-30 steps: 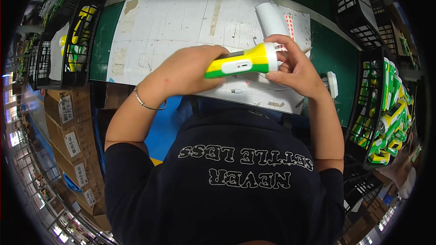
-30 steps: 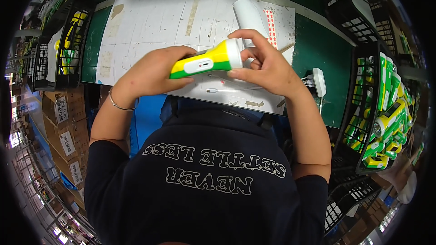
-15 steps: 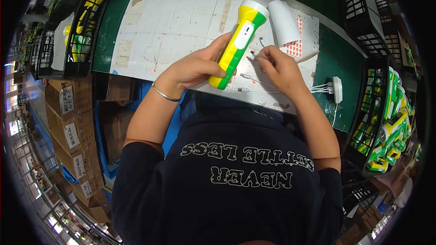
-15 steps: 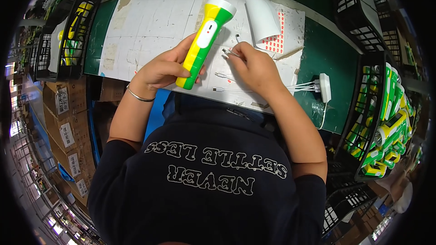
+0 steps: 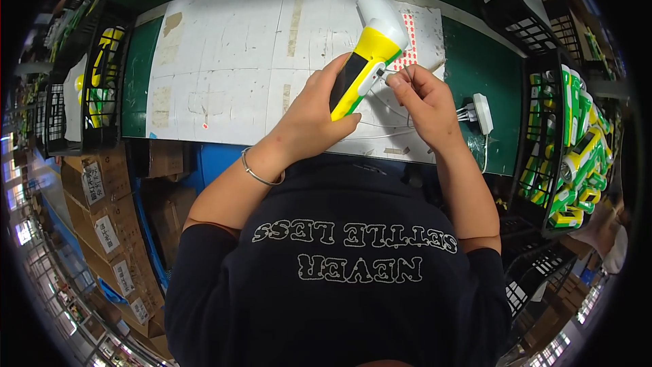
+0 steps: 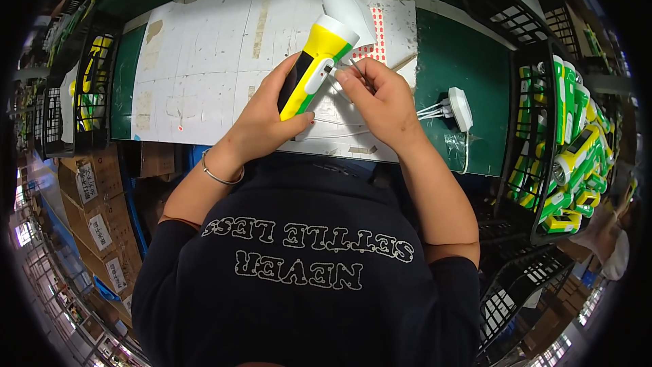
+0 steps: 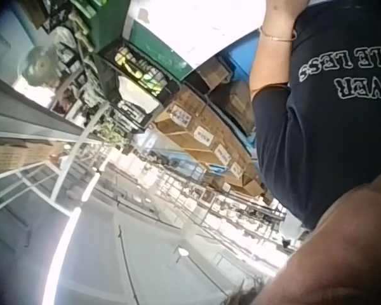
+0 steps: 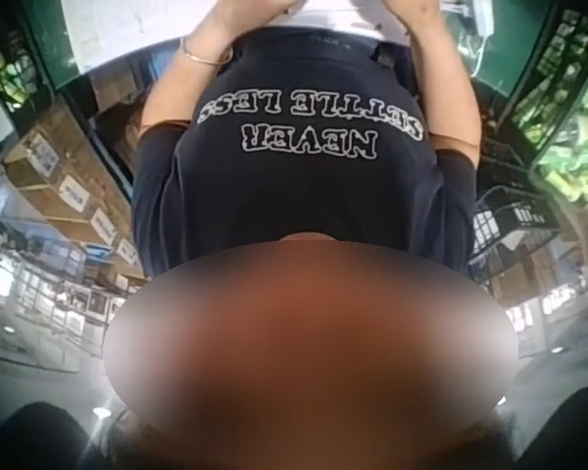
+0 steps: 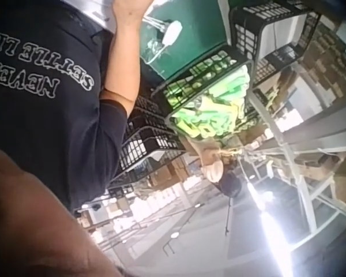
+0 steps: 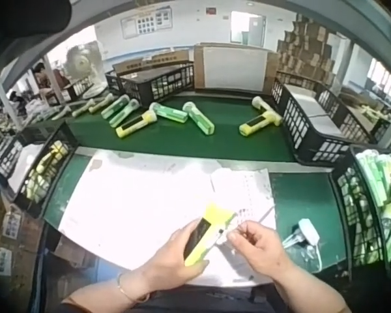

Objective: Testing flashlight functionality and applying quality control stickers in a factory assembly line.

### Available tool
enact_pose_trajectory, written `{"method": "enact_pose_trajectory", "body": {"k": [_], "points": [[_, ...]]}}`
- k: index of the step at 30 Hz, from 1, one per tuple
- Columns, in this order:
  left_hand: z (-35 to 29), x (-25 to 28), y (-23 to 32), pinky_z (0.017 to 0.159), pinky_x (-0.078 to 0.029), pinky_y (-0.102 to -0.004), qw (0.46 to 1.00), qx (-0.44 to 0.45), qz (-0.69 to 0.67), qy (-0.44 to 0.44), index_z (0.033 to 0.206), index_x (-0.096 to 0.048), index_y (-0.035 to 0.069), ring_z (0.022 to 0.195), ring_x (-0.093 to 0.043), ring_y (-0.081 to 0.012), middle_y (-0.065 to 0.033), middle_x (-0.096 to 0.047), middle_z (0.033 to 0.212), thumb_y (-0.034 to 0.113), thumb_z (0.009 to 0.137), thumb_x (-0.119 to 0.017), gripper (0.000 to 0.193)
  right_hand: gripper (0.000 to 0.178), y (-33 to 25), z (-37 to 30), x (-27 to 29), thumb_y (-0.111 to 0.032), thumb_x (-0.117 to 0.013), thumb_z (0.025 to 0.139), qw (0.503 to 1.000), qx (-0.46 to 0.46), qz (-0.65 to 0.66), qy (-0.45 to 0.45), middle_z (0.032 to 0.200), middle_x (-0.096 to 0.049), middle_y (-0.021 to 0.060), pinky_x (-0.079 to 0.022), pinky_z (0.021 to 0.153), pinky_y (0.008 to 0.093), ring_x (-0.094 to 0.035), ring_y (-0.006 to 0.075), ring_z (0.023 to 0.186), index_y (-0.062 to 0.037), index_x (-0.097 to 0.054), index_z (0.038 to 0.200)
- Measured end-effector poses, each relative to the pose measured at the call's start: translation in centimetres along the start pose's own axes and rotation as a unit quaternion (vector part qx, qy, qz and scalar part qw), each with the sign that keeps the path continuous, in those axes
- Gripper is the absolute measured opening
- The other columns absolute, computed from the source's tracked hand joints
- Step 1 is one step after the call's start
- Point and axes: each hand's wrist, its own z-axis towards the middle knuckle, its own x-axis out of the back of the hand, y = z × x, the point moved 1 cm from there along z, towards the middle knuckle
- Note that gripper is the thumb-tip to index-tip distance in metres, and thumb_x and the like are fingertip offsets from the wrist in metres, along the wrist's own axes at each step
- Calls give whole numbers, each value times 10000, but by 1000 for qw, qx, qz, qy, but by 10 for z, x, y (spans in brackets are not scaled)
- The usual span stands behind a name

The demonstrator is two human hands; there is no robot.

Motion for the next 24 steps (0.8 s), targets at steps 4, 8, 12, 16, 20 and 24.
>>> {"method": "enact_pose_trajectory", "body": {"k": [4,8,12,16,20,24], "points": [[-4,-5,10,838,-444,-352,993,-10,104,50,1360,-294,24,931,-536,-299,-170,-483,1060,65,698,-636,746,176,9,0,-2,-182,-597,879,1000,4,13,11,702,-522,-54,-345,556,174,-426,8,638,-12,-574,836],[-4,-9,9,628,-485,-341,970,-57,211,109,1346,-334,37,726,-544,-285,-154,-462,944,35,684,-617,720,177,15,2,-2,-182,-600,875,999,-15,14,24,680,-511,-57,-333,544,171,-415,5,620,-16,-571,820],[-4,-12,7,605,-490,-334,971,-56,210,100,1347,-336,40,717,-553,-274,-147,-464,939,46,694,-624,714,177,15,3,-4,-180,-600,870,999,-16,18,28,674,-505,-57,-325,535,171,-405,5,613,-18,-571,803],[-3,-10,6,634,-494,-332,976,-41,190,94,1350,-335,51,753,-560,-278,-148,-455,964,98,730,-645,695,173,14,6,-7,-175,-600,869,998,-30,38,29,668,-499,-59,-322,533,171,-400,3,612,-22,-568,793],[7,1,-7,631,-508,-400,961,-51,224,152,1351,-304,50,689,-569,-352,-191,-391,1072,196,780,-659,688,181,11,3,-10,-167,-602,863,999,-25,32,29,656,-480,-64,-315,527,177,-387,6,608,-25,-551,764],[16,38,-25,674,-501,-339,977,111,-130,125,1336,-344,41,761,-570,-256,-173,-469,1067,271,865,-564,569,225,11,-5,-4,-192,-621,847,997,-48,-39,-38,622,-469,-55,-322,521,191,-383,19,585,-18,-546,724]]}}
